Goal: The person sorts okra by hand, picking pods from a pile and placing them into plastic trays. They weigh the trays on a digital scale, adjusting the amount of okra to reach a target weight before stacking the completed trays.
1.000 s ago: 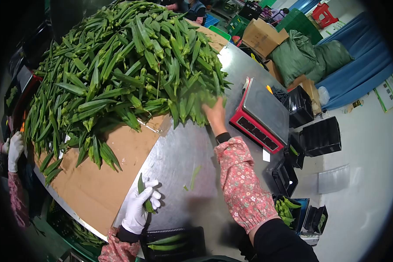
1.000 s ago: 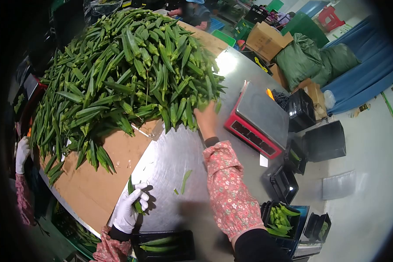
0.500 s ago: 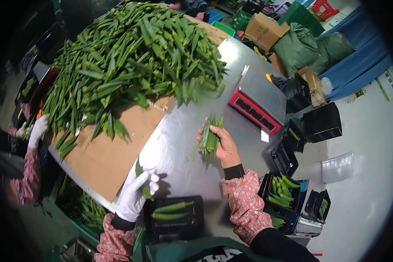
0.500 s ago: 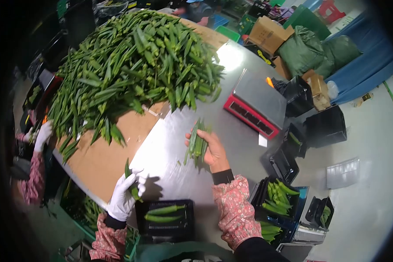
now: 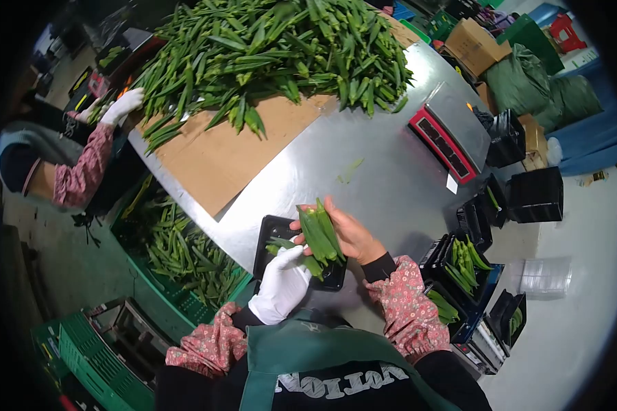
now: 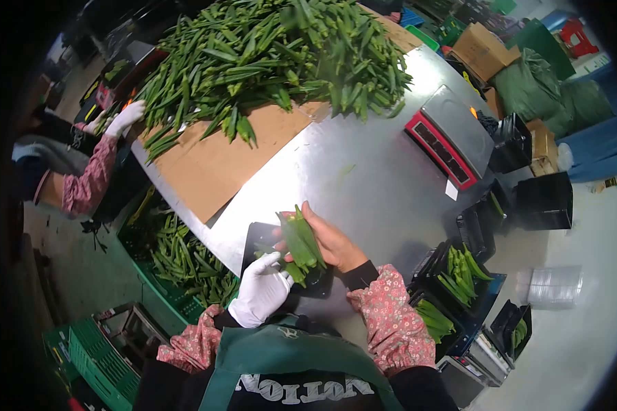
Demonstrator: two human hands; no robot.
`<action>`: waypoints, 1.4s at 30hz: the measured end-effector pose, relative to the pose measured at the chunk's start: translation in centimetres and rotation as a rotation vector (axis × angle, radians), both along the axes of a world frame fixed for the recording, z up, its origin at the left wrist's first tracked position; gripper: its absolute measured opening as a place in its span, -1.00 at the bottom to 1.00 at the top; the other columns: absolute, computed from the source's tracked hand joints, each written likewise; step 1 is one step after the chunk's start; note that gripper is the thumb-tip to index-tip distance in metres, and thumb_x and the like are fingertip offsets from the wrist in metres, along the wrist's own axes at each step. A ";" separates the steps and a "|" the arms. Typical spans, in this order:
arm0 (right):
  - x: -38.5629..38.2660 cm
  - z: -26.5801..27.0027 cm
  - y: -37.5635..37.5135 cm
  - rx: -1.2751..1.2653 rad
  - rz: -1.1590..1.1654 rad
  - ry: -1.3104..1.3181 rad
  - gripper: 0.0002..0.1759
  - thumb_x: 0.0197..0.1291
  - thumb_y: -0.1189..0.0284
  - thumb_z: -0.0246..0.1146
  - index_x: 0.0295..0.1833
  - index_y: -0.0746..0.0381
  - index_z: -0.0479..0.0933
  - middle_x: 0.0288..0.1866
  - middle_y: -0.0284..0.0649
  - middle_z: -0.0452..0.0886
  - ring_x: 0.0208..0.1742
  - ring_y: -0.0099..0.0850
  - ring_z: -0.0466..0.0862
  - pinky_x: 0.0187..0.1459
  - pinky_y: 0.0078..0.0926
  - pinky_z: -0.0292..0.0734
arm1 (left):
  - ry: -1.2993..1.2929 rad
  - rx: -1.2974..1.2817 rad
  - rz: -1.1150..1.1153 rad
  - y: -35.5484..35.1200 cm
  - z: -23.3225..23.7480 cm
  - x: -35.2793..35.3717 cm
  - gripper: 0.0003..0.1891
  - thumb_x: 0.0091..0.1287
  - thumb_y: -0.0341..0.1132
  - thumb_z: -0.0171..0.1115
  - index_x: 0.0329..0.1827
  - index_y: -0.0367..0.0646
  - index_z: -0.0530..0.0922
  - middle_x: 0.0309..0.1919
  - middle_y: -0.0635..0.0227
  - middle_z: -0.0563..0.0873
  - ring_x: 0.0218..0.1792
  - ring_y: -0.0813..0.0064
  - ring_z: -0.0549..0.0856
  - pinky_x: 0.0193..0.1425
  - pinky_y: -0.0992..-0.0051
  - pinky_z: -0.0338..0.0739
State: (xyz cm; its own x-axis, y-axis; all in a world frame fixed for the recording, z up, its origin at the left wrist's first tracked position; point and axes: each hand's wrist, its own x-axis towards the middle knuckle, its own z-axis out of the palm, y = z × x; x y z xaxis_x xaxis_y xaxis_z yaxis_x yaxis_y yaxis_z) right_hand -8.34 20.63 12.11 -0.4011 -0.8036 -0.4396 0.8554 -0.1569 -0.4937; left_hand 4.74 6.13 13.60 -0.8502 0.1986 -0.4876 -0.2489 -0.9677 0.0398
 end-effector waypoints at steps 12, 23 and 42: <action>2.6 0.2 -0.9 0.697 0.143 1.028 -0.44 0.53 0.12 0.01 0.29 0.41 0.45 0.09 -0.09 0.68 0.06 -0.38 0.66 0.16 -0.47 0.50 | -0.183 0.054 -0.275 -1.9 0.7 5.4 -0.77 0.43 -0.41 0.14 0.07 -0.32 0.53 -0.18 0.12 0.74 0.04 0.24 0.72 0.16 0.27 0.64; 4.3 -1.3 5.9 1.086 -0.295 0.956 -0.64 0.43 0.26 0.22 0.06 0.36 0.63 -0.12 -0.23 0.72 -0.17 -0.51 0.67 -0.08 -0.56 0.53 | 0.037 -1.780 -0.041 -8.4 -5.7 4.0 -0.72 0.35 -0.43 0.22 0.11 -0.19 0.59 0.01 0.21 0.60 0.00 0.30 0.65 0.22 0.36 0.50; 2.2 -1.3 2.3 1.080 -0.335 1.814 -0.81 0.23 0.57 0.25 -0.05 0.29 0.66 -0.11 -0.07 0.70 -0.08 -0.09 0.66 -0.01 -0.25 0.58 | 0.156 -1.562 -0.269 -7.6 -10.0 -1.8 -0.81 0.39 -0.40 0.26 0.00 -0.27 0.65 -0.17 0.19 0.75 -0.13 0.40 0.73 0.01 0.42 0.59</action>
State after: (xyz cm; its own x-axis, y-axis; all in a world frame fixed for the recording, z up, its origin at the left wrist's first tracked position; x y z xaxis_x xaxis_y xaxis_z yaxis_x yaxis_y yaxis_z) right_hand -6.12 22.95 10.76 -0.8390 -0.3922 0.3773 -0.5413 0.6727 -0.5045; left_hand 2.98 -1.43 3.60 -0.9332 -0.2453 -0.2627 -0.2973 0.1163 0.9477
